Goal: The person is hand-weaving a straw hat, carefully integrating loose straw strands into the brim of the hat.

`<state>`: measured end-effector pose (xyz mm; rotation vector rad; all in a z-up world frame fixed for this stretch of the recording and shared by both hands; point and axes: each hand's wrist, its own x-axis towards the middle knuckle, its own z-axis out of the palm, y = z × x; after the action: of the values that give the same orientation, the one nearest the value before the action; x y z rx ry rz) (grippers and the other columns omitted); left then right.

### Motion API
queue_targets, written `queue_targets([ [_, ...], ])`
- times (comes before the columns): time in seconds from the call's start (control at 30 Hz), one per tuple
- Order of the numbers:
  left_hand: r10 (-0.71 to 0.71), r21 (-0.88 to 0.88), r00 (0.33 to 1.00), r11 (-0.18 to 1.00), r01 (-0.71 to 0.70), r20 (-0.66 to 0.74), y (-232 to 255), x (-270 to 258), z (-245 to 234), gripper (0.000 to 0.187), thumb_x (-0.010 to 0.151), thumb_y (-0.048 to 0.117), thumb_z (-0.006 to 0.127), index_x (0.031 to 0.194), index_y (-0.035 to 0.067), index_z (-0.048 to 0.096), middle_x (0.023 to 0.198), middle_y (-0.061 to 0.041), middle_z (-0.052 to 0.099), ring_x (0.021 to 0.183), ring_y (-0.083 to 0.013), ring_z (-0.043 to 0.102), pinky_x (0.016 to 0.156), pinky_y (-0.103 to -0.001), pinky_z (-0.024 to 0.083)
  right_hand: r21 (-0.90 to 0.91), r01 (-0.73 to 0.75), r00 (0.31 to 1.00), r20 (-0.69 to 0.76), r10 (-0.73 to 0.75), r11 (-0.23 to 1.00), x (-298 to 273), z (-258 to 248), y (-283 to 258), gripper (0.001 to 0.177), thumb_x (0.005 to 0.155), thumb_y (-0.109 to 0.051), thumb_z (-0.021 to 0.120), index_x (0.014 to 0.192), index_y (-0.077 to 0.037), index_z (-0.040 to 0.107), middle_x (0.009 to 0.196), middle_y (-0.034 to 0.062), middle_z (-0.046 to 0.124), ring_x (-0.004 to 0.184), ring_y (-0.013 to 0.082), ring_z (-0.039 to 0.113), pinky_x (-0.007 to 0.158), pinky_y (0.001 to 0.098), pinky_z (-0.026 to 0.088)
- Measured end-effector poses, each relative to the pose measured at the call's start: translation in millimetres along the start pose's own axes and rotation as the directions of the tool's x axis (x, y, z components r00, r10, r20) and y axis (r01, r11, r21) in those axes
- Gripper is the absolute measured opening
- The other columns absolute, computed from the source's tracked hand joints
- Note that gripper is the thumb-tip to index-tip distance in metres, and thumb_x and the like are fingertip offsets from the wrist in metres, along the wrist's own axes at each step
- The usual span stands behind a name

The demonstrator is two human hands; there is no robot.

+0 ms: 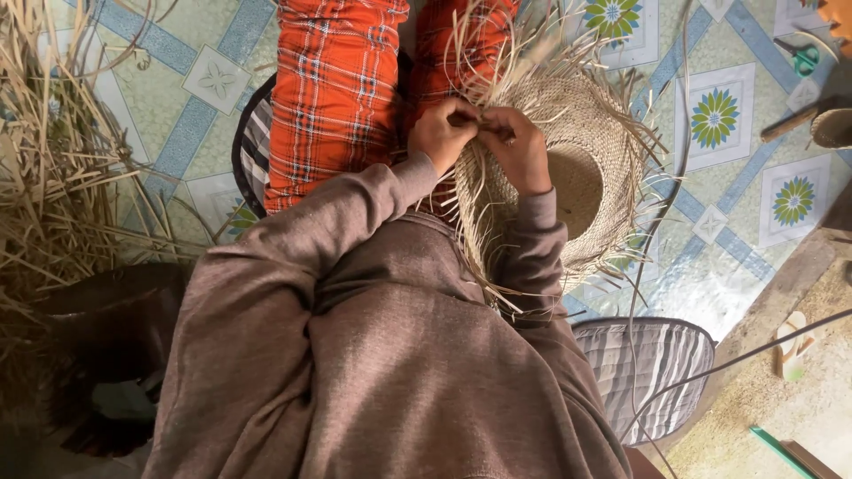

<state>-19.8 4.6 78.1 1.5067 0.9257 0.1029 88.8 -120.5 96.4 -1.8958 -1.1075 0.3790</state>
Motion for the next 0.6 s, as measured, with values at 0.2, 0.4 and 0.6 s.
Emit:
queue_targets([
  [0.2, -0.012, 0.176, 0.999, 0.984, 0.002, 0.052, 10, -9, -12, 0.018, 0.080, 0.044, 0.065, 0.095, 0.046, 0.074, 0.095, 0.009, 0.078, 0.102, -0.0231, 0.073, 0.100, -0.035, 0.052, -0.017, -0.052, 0.998, 0.045, 0.053, 0.999, 7, -3, 5, 0.026, 0.083, 0.000, 0.082, 0.105, 0.002, 0.068, 0.082, 0.0197, 0.068, 0.073, 0.0323, 0.067, 0.067, 0.0475, 0.053],
  [0.4, -0.055, 0.156, 0.997, 0.987, 0.044, 0.062, -3, 16, -3, 0.031, 0.077, 0.052, 0.069, 0.099, 0.032, 0.079, 0.097, 0.001, 0.079, 0.101, -0.0256, 0.074, 0.091, -0.039, 0.056, -0.005, 0.115, 0.991, -0.062, -0.115, 0.993, 2, 8, 45, 0.022, 0.081, -0.002, 0.091, 0.092, -0.009, 0.074, 0.080, 0.0053, 0.068, 0.071, 0.0204, 0.064, 0.067, 0.0313, 0.054],
  [0.6, -0.086, 0.020, 0.989, 0.996, 0.084, 0.119, -80, 97, 31, 0.043, 0.069, 0.056, 0.082, 0.091, 0.020, 0.083, 0.100, -0.010, 0.079, 0.099, -0.0347, 0.074, 0.089, -0.041, 0.057, 0.140, 0.176, 0.980, -0.122, -0.159, 0.974, 15, -2, -35, 0.020, 0.091, 0.003, 0.082, 0.104, -0.002, 0.068, 0.093, 0.0161, 0.072, 0.077, 0.0267, 0.068, 0.072, 0.0387, 0.058],
])
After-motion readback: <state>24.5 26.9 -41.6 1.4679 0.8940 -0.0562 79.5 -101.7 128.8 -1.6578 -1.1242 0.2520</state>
